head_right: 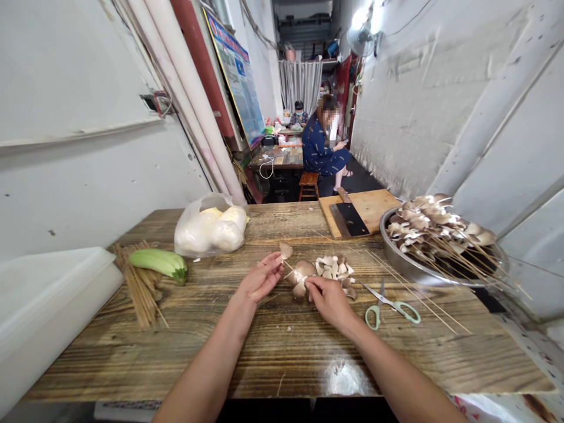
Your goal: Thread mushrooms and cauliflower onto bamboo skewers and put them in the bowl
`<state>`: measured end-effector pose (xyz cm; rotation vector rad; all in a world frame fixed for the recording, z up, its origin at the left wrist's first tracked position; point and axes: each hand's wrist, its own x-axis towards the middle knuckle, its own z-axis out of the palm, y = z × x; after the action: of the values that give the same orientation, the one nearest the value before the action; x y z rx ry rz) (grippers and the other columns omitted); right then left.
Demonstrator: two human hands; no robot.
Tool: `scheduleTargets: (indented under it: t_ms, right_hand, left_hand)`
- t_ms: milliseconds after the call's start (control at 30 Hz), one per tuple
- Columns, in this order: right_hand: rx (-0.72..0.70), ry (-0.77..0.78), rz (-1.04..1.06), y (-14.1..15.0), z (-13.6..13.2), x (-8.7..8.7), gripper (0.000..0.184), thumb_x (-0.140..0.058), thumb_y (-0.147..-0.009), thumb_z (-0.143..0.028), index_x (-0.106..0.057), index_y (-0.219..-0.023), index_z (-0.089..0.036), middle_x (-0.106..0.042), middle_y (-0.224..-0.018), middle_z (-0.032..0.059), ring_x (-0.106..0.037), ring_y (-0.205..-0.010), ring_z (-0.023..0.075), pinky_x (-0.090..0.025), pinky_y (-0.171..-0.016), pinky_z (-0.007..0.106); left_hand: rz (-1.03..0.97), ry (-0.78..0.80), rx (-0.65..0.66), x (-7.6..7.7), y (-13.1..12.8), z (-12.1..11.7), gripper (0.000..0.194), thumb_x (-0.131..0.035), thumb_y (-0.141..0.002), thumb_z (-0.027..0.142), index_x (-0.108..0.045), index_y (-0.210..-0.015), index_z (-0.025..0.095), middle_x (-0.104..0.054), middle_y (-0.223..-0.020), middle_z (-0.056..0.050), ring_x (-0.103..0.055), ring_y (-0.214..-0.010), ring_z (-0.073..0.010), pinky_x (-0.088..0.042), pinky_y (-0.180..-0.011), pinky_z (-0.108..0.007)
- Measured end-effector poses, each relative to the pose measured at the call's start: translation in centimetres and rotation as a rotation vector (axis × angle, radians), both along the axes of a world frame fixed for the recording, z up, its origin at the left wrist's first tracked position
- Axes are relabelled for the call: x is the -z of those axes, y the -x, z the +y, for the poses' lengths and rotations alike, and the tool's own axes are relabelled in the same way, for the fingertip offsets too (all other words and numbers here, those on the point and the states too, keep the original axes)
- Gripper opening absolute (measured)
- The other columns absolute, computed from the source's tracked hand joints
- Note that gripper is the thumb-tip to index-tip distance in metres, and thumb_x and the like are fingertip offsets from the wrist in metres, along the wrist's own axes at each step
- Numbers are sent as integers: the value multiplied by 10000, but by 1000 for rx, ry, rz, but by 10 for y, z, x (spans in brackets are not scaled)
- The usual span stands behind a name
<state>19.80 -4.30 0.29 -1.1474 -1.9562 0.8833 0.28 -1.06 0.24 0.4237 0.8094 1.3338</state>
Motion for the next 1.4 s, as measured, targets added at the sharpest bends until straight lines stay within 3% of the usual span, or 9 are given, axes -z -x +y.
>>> scheduleTargets:
  t_ms: [400, 667, 933, 1033, 1133, 1200, 1300, 1400]
  right_hand:
    - [-28, 31, 21, 1, 0, -2, 301, -426, -891, -338, -612, -710, -184, -570, -552, -16, -529, -546, 132, -388, -555, 222]
    - [-13, 35, 40, 3, 2, 1, 291, -431, -888, -308, -605, -693, -182, -561, -548, -23, -532, -552, 125, -388, -570, 217]
    - [7, 19, 45, 5, 4, 5, 297, -427, -884, -284, -598, -665, -179, -572, -550, -18, -527, -540, 122, -381, -550, 223]
    - [32, -1, 79, -1, 8, -2, 297, -435, -875, -291, -611, -665, -176, -576, -549, -13, -534, -547, 126, -392, -560, 227]
    - [178, -33, 191, -17, 17, -13, 278, -458, -858, -338, -639, -731, -170, -583, -562, -5, -522, -524, 124, -397, -531, 224]
    - [301, -55, 294, -30, 24, -20, 283, -480, -841, -380, -646, -774, -161, -578, -556, -2, -495, -486, 120, -387, -489, 221]
    - [394, -92, 401, -43, 30, -26, 291, -505, -824, -402, -647, -797, -150, -568, -547, -7, -466, -456, 112, -375, -468, 218]
    - [400, -124, 426, -44, 30, -27, 281, -503, -826, -386, -646, -776, -150, -565, -549, -9, -460, -454, 106, -366, -466, 213]
  left_hand:
    - [70, 6, 68, -3, -4, -6, 263, -785, -534, 80, -654, -760, 104, -638, -692, -14, -565, -622, -69, -438, -652, -187]
    - [276, 12, 78, -2, -14, -11, 228, -798, -512, 149, -684, -710, 136, -652, -688, -14, -537, -603, -77, -356, -580, -200]
    - [289, 33, 81, -1, -21, -12, 310, -807, -505, 207, -680, -781, 144, -639, -693, -10, -526, -586, -76, -349, -566, -200]
    - [323, -22, 34, -4, -24, -13, 337, -780, -558, 260, -679, -864, 165, -658, -809, -27, -548, -654, -88, -375, -606, -201]
    - [544, -165, -150, -5, -22, -13, 374, -743, -608, 282, -663, -960, 188, -660, -955, -45, -567, -787, -113, -399, -708, -214]
    - [808, -225, -181, -5, -22, -12, 302, -715, -632, 293, -679, -905, 169, -675, -901, -53, -570, -787, -133, -403, -739, -237]
    - [1172, -286, 36, -5, -28, -11, 232, -635, -697, 349, -699, -784, 143, -682, -748, -57, -565, -677, -152, -405, -676, -263]
    - [1393, -339, 203, -3, -41, -8, 247, -587, -727, 357, -710, -813, 161, -683, -717, -46, -559, -633, -151, -383, -610, -255]
